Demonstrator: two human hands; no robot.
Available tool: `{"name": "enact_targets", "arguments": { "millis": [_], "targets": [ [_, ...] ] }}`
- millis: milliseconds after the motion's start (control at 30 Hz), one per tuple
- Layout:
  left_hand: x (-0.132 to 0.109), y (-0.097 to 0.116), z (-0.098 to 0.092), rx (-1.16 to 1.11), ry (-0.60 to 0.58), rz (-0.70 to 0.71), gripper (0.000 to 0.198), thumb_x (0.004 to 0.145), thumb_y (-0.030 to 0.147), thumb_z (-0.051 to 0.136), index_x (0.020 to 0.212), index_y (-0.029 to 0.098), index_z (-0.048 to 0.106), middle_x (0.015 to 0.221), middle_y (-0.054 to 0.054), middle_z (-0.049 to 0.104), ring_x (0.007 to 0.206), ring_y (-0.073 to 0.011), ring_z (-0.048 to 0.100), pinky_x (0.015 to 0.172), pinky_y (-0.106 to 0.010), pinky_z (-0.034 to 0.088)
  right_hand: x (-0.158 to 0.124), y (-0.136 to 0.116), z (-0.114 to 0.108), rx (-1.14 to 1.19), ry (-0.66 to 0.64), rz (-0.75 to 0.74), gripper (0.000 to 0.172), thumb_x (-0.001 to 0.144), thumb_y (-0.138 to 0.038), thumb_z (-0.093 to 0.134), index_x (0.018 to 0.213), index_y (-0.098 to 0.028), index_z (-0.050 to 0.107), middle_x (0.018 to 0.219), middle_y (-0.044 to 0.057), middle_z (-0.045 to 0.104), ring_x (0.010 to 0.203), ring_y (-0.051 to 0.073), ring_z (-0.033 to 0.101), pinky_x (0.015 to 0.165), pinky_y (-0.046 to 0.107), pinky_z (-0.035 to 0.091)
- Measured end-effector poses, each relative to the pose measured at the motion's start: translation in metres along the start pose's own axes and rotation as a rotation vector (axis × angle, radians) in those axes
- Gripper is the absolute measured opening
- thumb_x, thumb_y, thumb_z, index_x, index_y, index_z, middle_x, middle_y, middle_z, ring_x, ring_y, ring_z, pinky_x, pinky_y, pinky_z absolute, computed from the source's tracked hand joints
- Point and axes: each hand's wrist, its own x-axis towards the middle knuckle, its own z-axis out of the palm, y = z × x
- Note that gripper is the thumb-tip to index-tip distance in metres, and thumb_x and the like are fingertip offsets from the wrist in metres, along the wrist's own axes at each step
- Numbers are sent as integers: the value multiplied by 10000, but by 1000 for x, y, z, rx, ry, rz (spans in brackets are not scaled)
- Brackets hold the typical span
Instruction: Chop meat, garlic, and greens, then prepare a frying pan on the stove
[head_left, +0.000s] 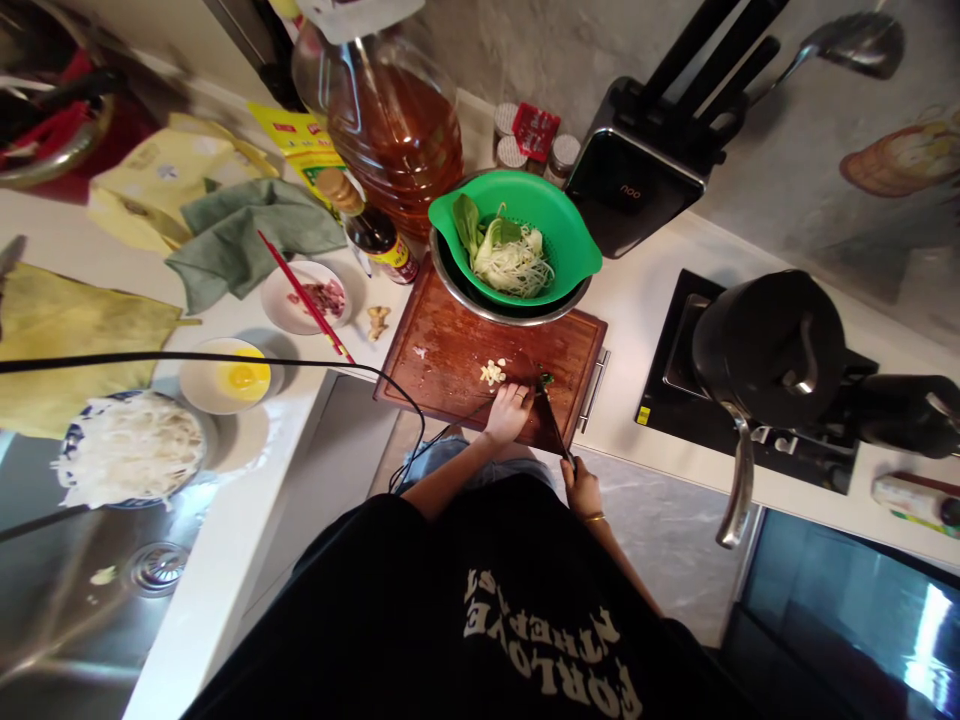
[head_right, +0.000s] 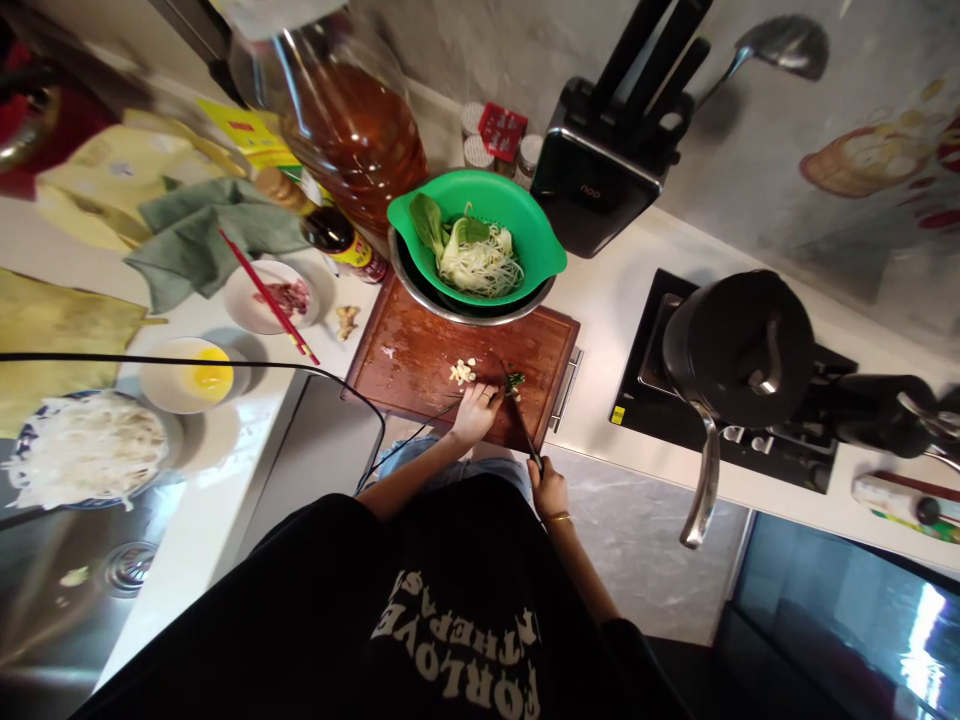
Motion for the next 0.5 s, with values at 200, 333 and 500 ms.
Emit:
{"name": "enact_targets", "arguments": {
  "millis": [200,333,500],
  "targets": [
    [-2,-9,-1,-54,61,-18,280,912,181,410,1098,207,618,968,-81,626,909,-201,526,850,-387,382,-4,12,-13,117,22,-55,554,880,-593,230,933,-169,583,617,71,624,598,215,617,530,253,353],
    [-1,-14,-4,-75,38,22,257,915,210,412,1033,221,640,943,-58,646,896,-194,520,840,-386,393,-16,13,-23,97,-21,-49,514,886,-577,251,933,-183,578,623,67,626,608,221,624,521,251,344],
    [0,-13,-5,-60,37,33,248,906,196,422,1026,214,639,919,-54,644,894,-194,520,877,-394,393,-14,14,-27,98,-52,-41,482,881,-573,283,884,-192,579,640,70,634,617,220,626,532,256,347]
  ]
}}
